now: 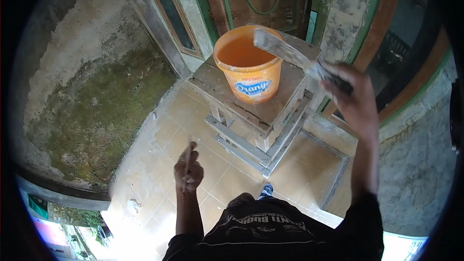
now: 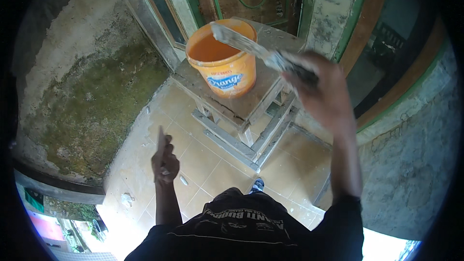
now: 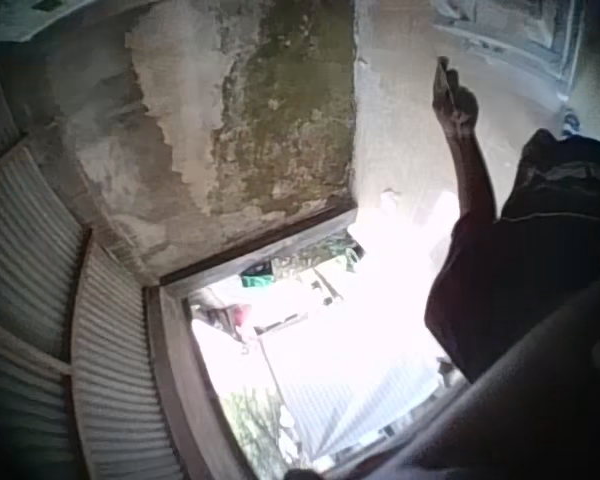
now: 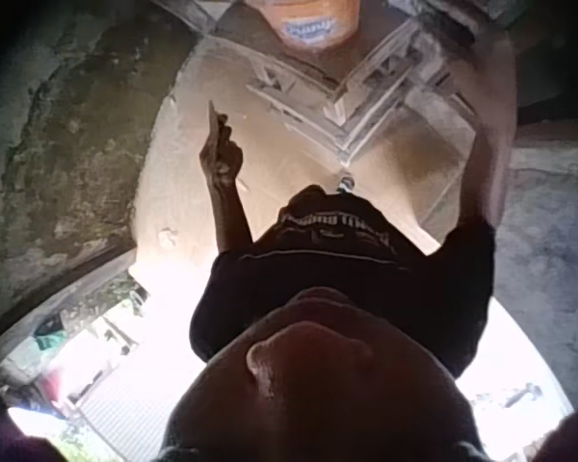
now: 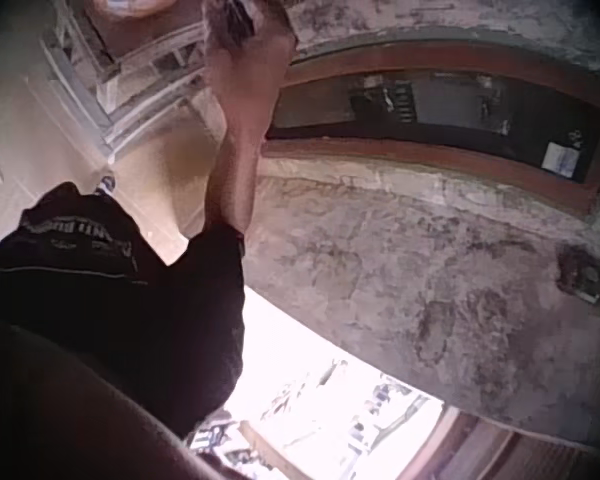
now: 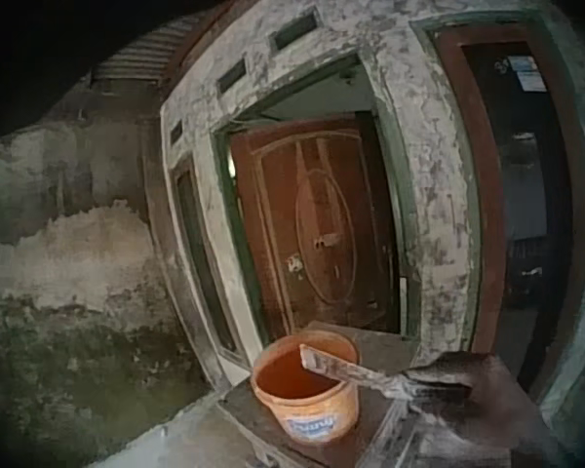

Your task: The person applies wall filler from a bucket onto a concrete wall using a putty knife and hand scraper.

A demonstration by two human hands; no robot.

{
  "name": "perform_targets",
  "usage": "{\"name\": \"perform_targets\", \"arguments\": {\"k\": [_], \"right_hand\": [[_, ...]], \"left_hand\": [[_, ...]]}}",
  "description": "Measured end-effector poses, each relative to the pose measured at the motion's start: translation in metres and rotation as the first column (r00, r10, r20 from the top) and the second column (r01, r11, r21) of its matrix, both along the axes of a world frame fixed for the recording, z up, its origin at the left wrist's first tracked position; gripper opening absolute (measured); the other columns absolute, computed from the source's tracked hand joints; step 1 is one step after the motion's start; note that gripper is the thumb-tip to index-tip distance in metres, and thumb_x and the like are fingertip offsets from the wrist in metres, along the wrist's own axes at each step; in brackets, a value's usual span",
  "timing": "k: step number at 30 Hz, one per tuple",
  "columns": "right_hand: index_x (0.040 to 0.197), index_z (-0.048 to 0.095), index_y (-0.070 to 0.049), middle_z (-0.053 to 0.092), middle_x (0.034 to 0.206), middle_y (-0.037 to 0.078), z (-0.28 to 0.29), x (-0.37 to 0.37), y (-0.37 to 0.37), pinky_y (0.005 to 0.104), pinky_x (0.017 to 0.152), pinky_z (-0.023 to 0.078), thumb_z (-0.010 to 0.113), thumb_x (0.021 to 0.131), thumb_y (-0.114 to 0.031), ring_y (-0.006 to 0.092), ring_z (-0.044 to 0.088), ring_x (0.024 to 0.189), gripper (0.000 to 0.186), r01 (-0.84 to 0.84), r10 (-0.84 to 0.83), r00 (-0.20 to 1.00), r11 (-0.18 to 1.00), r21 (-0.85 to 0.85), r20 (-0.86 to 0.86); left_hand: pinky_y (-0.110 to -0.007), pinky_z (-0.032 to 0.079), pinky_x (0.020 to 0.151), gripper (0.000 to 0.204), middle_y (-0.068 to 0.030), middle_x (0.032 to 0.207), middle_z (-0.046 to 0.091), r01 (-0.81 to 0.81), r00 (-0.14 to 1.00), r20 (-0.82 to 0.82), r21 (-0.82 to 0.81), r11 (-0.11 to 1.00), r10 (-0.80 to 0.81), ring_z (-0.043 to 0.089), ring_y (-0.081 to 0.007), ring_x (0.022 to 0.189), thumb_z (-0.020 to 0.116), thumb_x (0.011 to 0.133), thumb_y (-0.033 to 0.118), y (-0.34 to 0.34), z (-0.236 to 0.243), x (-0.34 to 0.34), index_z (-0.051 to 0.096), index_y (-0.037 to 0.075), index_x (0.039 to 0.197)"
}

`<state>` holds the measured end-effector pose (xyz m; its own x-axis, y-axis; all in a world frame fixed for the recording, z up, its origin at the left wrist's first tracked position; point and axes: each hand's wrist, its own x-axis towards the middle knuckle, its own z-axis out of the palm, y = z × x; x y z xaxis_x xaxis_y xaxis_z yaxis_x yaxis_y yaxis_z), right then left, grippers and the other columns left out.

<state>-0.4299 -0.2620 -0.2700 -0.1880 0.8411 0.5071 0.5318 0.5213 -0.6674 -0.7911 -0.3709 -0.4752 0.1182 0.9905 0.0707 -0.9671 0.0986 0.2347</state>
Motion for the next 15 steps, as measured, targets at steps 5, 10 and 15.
{"name": "perform_targets", "arguments": {"k": [5,10,15], "right_hand": [[0.097,0.065,0.001,0.064,0.091,0.015,0.054,-0.043,0.084,0.0328,0.076,0.05,0.069,0.072,-0.006,0.0252,0.063,0.079,0.026,-0.075,-0.112,0.774,0.961,0.265,0.624],[0.077,0.063,0.001,0.062,0.086,0.018,0.039,-0.112,0.129,0.0403,0.075,0.049,0.063,0.07,-0.002,0.0313,0.063,0.081,0.007,-0.259,0.152,0.457,0.965,-0.033,0.876],[0.068,0.059,0.003,0.059,0.088,0.021,0.017,-0.128,0.149,0.0413,0.074,0.049,0.058,0.069,0.003,0.0329,0.062,0.08,0.002,-0.313,0.376,0.416,0.914,-0.258,0.828]], "left_hand": [[-0.022,0.031,0.026,0.036,-0.0092,0.065,0.044,-0.195,0.979,0.094,0.141,0.971,0.183,0.04,-0.0107,0.034,0.04,0.094,0.007,0.037,0.016,-0.018,0.03,-0.007,0.124],[-0.021,0.034,0.027,0.034,-0.0108,0.064,0.045,-0.234,0.97,0.107,0.175,0.956,0.217,0.042,-0.0127,0.035,0.043,0.094,0.007,0.073,0.025,-0.04,0.03,-0.006,0.123],[-0.023,0.039,0.028,0.033,-0.0171,0.07,0.053,-0.175,0.981,0.136,0.274,0.946,0.142,0.048,-0.0171,0.038,0.043,0.097,0.016,0.145,0.034,-0.067,0.031,-0.006,0.118]]}}
